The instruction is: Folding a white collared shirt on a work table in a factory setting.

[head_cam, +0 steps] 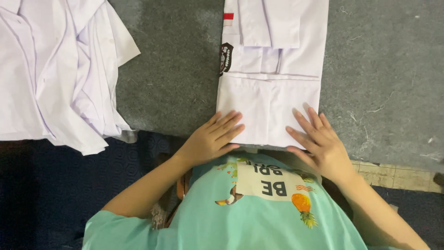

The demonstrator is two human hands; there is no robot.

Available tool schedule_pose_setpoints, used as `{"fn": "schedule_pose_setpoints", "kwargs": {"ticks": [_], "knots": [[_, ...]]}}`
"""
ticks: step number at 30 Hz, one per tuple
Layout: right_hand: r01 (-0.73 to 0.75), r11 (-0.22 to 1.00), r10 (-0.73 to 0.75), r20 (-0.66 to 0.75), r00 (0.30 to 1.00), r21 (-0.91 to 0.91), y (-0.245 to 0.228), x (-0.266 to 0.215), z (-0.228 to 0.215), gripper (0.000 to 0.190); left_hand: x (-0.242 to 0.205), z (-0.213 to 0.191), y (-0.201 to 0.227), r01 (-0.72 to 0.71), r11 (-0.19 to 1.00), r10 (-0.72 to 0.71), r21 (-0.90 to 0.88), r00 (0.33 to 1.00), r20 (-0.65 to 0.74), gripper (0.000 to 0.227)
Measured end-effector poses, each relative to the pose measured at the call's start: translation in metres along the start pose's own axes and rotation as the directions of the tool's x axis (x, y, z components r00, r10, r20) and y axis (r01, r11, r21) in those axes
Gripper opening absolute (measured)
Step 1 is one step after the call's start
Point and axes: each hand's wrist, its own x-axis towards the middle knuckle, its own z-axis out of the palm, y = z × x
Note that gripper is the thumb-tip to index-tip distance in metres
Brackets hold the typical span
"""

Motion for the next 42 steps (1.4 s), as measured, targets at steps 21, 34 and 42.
{"fn": "schedule_pose_setpoints", "kwargs": {"ticks": [21,34,42], "knots": [[0.191,0.974,-0.203,-0.099,0.974,-0.118,-0.006,-0.04,-0.019,0.027,-0.021,-0.028,-0.001,-0.225,0.972,0.234,0.07,0.957,-0.173,0.035],[0.183,0.955,-0.165,0.097,0.982,-0.233,0.002,-0.051,-0.016,0.043,-0.037,-0.031,-0.014,-0.259,0.957,0.248,0.128,0.964,0.097,0.037],[0.133,0.953,-0.075,0.213,0.974,-0.274,0.013,-0.02,-0.022,0.071,0.0,-0.034,-0.041,-0.185,0.983,0.182,-0.013,0.946,0.267,0.076]]}}
